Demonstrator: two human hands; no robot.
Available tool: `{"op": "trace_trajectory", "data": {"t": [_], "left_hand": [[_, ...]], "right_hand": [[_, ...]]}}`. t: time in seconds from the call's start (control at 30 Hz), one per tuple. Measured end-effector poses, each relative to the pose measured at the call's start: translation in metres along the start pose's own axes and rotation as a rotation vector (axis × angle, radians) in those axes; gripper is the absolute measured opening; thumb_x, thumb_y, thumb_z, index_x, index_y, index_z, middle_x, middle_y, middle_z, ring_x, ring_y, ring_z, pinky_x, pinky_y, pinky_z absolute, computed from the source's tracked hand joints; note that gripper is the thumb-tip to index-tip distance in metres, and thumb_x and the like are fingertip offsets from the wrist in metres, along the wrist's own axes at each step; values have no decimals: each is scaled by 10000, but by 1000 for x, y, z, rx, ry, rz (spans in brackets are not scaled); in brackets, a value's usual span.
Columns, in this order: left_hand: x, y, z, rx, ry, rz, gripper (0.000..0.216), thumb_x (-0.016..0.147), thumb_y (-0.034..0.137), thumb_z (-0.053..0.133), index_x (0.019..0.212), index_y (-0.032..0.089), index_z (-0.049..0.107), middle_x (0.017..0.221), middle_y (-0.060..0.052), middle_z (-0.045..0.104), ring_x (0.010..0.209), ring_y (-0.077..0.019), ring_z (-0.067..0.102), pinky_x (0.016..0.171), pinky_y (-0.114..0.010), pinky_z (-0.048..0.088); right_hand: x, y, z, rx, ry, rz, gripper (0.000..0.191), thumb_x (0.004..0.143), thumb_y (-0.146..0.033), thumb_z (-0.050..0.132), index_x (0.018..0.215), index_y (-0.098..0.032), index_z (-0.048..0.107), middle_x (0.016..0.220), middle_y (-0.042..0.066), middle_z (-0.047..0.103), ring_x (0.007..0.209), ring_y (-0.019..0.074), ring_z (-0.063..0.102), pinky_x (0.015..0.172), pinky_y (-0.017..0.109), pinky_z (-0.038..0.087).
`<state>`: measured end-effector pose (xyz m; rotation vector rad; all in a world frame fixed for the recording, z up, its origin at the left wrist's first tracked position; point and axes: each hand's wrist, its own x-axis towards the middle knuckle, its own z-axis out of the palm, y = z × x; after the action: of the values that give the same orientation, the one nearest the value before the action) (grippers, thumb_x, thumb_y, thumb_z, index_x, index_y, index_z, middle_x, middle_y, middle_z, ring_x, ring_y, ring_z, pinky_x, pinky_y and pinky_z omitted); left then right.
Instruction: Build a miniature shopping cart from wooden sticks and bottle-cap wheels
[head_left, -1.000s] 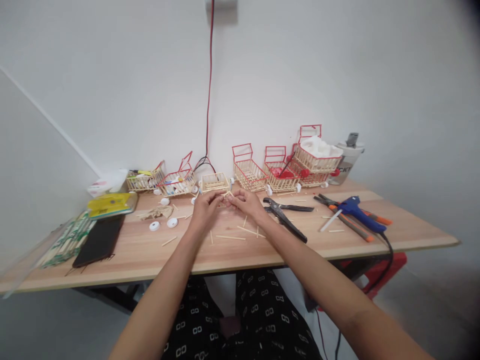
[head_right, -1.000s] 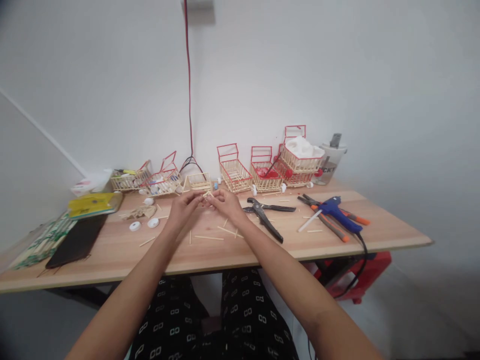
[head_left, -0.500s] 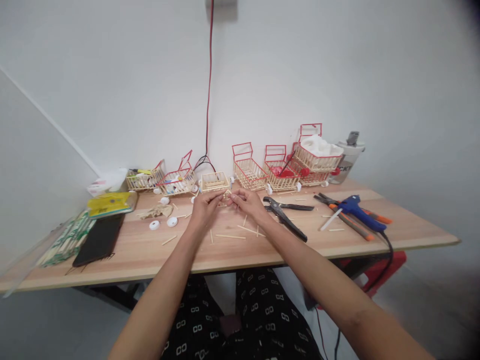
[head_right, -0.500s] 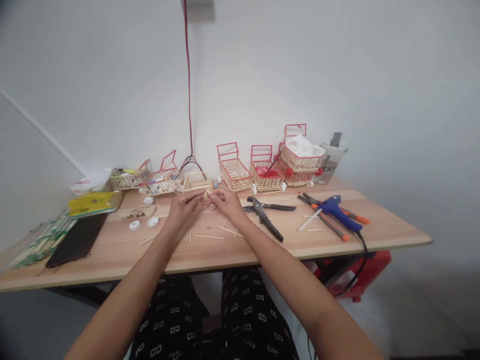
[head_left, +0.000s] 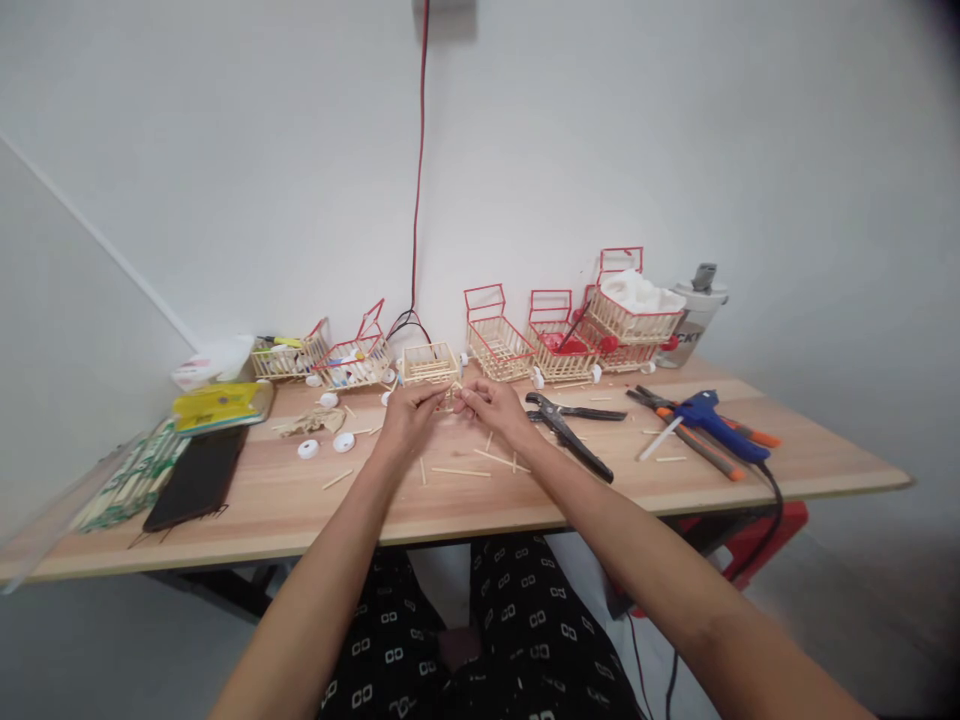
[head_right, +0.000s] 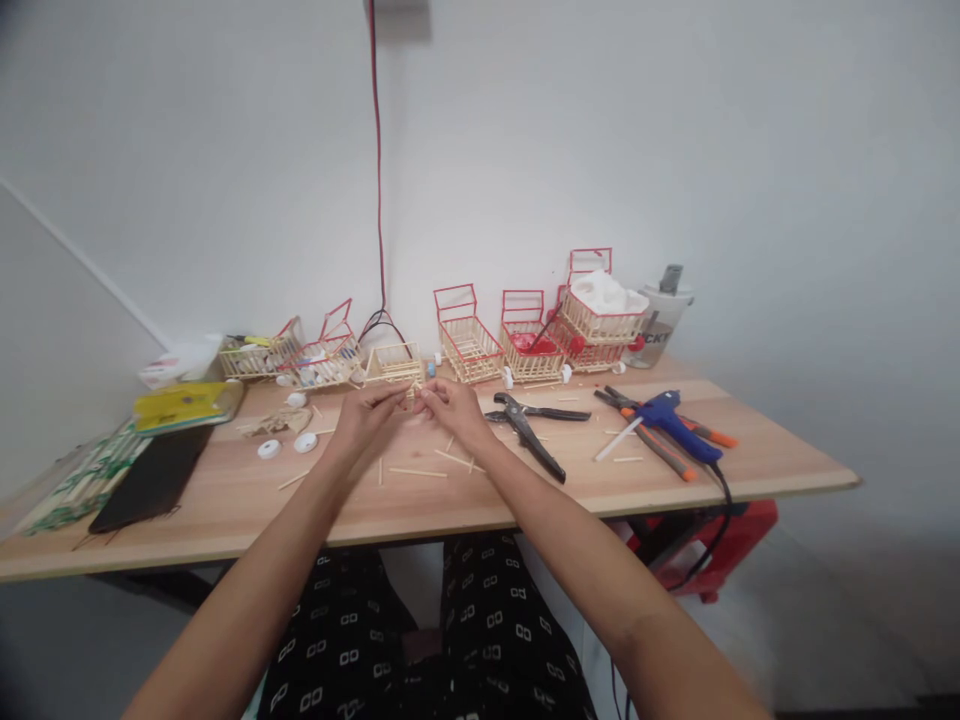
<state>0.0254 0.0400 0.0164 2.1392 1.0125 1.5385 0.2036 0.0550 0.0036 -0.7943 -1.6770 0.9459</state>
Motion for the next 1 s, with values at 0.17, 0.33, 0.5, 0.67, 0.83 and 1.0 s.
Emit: {"op": "trace_trajectory", "data": {"t": [0.17,0.33,0.5,0.67,0.83,1.0], "left_hand": [[0,-1,-1,5,-15,6,228,819,187,600,982,198,759,927,-55,769,832,-200,705,760,-306,536],[0,-1,-2,9,-26,8,227,822,177,590,969,198,761,900,-52,771,810,-195,704,752,-299,534],[1,-1,-2,17,-28,5,238,811,159,586,966,201,762,925,-51,769,824,-194,703,760,-297,531],[1,0,-2,30,-20,-18,229,804,173,598,961,198,763,892,-49,771,800,-196,697,733,-293,531],[1,4,-1,38,-2,-51,230,811,182,589,968,181,757,929,-61,767,814,-195,692,759,-298,532],[1,8,1,37,3,-66,250,825,203,570,1004,167,742,949,-63,762,833,-198,691,742,-291,535]], "right_hand": [[-2,-2,1,-6,4,-4,224,850,-403,582,772,-195,607,717,13,696,569,124,581,579,240,460],[-2,0,1,-7,8,-4,226,855,-399,575,764,-195,608,717,15,698,562,127,578,569,243,460],[-2,-2,2,-6,6,1,219,848,-386,573,742,-197,605,710,16,692,561,134,576,567,248,461],[-3,-6,2,-8,4,11,218,843,-390,571,756,-193,611,711,17,695,562,136,577,569,251,466],[0,-4,2,1,-3,26,245,841,-421,572,781,-187,607,721,24,702,564,128,581,579,249,473],[0,-2,2,6,-16,20,284,839,-466,568,845,-189,629,731,24,703,566,129,580,578,251,470]]}}
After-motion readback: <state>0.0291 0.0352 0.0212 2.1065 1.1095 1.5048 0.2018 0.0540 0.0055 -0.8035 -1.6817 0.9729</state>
